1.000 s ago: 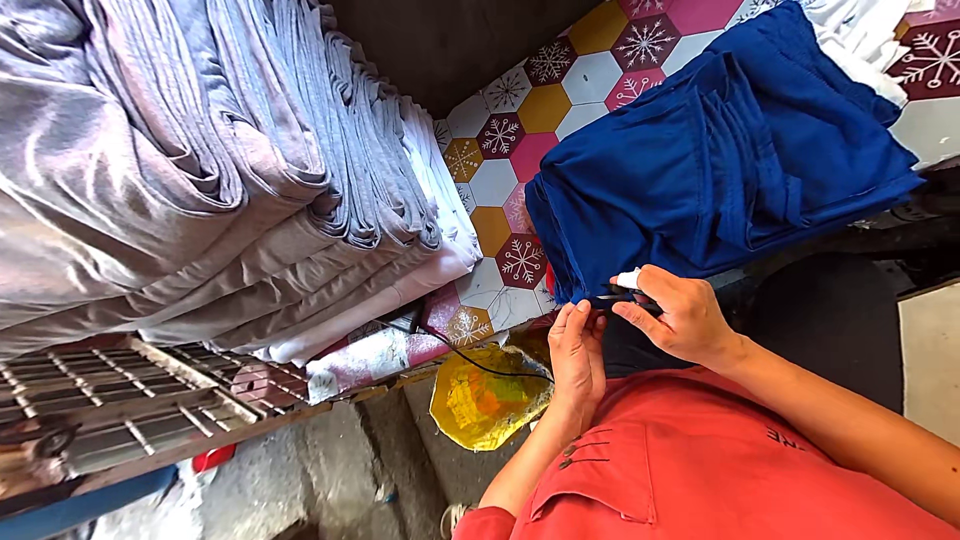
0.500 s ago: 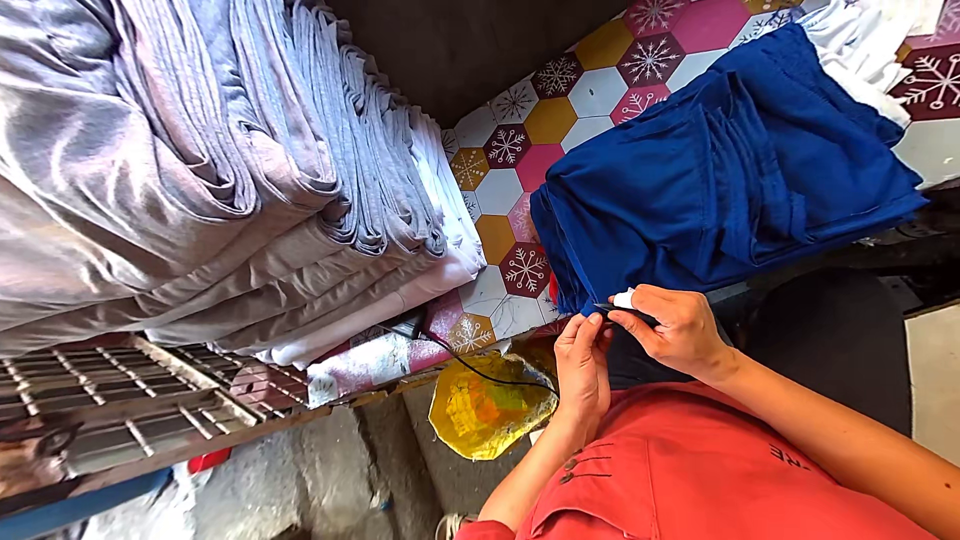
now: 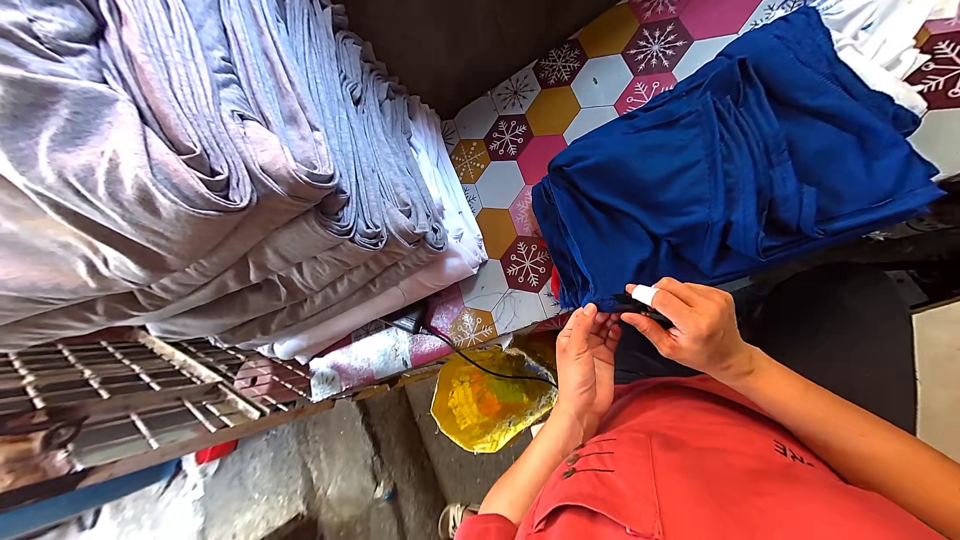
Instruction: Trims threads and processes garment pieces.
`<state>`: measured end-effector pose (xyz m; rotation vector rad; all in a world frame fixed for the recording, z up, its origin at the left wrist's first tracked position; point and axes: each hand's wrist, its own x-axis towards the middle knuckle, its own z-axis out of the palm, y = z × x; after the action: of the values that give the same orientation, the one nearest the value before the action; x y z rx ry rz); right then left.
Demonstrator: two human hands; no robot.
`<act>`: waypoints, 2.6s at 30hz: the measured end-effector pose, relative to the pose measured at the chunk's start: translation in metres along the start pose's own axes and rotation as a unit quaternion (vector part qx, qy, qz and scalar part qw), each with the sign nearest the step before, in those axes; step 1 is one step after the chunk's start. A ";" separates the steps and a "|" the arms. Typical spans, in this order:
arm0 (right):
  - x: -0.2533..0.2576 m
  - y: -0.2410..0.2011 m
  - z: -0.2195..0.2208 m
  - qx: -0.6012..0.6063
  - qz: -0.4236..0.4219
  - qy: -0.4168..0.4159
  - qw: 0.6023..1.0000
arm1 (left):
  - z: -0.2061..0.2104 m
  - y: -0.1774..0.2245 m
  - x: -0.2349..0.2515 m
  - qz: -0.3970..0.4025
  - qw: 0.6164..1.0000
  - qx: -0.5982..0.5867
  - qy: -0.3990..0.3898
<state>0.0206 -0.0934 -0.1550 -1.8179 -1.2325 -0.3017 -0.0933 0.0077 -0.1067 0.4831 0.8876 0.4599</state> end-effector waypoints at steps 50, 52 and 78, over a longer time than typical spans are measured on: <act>0.112 0.128 -0.084 -0.058 0.348 -0.068 0.933 | -0.053 0.012 0.083 0.376 0.577 0.705 -0.166; 0.097 0.095 -0.088 -0.062 0.278 -0.022 0.958 | -0.054 0.016 0.082 0.364 0.597 0.694 -0.172; 0.069 0.034 -0.056 0.148 0.326 -0.045 0.933 | 0.015 0.042 0.080 0.114 0.936 0.238 -0.231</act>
<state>0.0969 -0.0981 -0.0985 -1.8674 -0.6244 0.3300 -0.0444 0.0832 -0.1243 1.1001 0.4787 0.3151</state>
